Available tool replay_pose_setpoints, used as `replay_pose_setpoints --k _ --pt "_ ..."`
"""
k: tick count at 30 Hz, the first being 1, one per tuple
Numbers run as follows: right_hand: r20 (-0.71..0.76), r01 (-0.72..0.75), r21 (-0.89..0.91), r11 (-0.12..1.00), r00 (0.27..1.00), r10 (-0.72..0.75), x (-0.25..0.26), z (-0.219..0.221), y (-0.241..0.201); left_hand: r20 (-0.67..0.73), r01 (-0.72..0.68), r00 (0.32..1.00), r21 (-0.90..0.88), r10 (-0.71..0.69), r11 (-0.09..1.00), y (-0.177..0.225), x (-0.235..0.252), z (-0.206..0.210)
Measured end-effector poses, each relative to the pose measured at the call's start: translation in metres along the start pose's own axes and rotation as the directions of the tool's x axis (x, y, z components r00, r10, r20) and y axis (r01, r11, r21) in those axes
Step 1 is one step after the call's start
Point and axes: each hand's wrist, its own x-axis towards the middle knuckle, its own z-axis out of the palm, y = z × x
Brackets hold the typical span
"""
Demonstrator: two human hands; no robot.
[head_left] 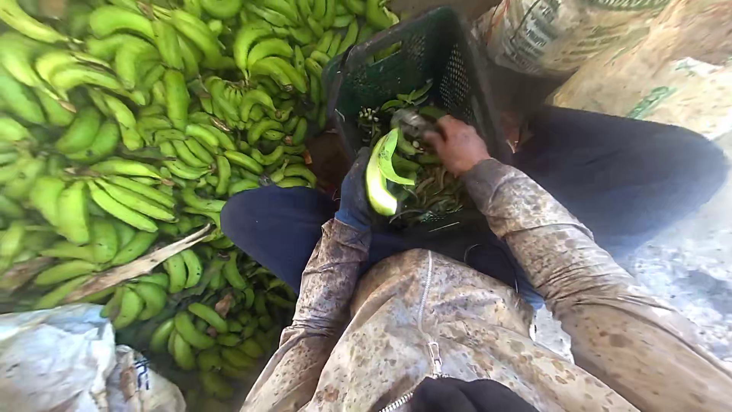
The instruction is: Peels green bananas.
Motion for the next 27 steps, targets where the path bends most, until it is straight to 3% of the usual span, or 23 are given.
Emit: replay_pose_setpoints --k 2,4,8,12,14,16,19,21,22,23,25,27 --pt "0.005 -0.230 0.023 0.973 0.973 0.230 0.015 0.000 0.026 0.001 0.007 1.000 -0.006 -0.007 1.000 0.005 -0.005 -0.004" --pt "0.021 -0.244 0.088 0.966 0.970 0.244 0.019 -0.005 0.034 0.036 0.066 0.997 -0.117 -0.062 0.991 0.014 -0.003 -0.006" --pt "0.035 0.129 0.222 0.967 0.990 -0.140 -0.001 -0.005 0.000 0.030 0.105 0.994 -0.159 -0.101 0.982 0.032 0.019 -0.014" --pt "0.049 0.453 0.299 0.840 0.872 -0.487 -0.037 0.029 -0.011 -0.050 -0.105 0.993 0.125 0.111 0.987 0.030 0.033 -0.015" --pt "0.099 0.527 0.232 0.818 0.823 -0.559 -0.042 0.039 -0.018 -0.138 -0.088 0.984 0.156 0.110 0.984 0.027 0.035 -0.003" --pt "0.118 0.462 0.166 0.871 0.868 -0.483 -0.032 0.036 -0.022 -0.105 -0.002 0.994 0.126 0.015 0.992 0.024 0.024 0.006" --pt "-0.069 0.193 0.110 0.975 0.980 -0.186 -0.002 0.009 -0.015 0.048 0.130 0.989 0.150 -0.138 0.980 0.019 0.001 0.003" --pt "-0.101 0.004 0.130 0.991 0.995 0.009 0.007 -0.013 -0.010 0.052 0.216 0.973 0.155 -0.226 0.964 0.015 -0.012 -0.006" --pt "-0.092 -0.027 0.140 0.990 0.995 0.040 0.007 -0.021 -0.010 0.045 0.210 0.975 0.134 -0.218 0.968 0.014 -0.014 -0.010" --pt "-0.080 -0.004 0.145 0.989 0.997 0.016 0.003 -0.021 -0.012 0.000 0.166 0.986 0.127 -0.167 0.978 0.012 -0.014 -0.013" --pt "-0.092 0.176 0.166 0.970 0.982 -0.163 -0.014 -0.005 -0.018 -0.154 0.040 0.988 0.201 -0.009 0.979 0.011 -0.002 -0.019" --pt "-0.071 0.321 0.158 0.934 0.947 -0.314 -0.040 0.007 -0.042 -0.281 -0.071 0.943 0.352 0.178 0.933 0.014 0.017 -0.024"
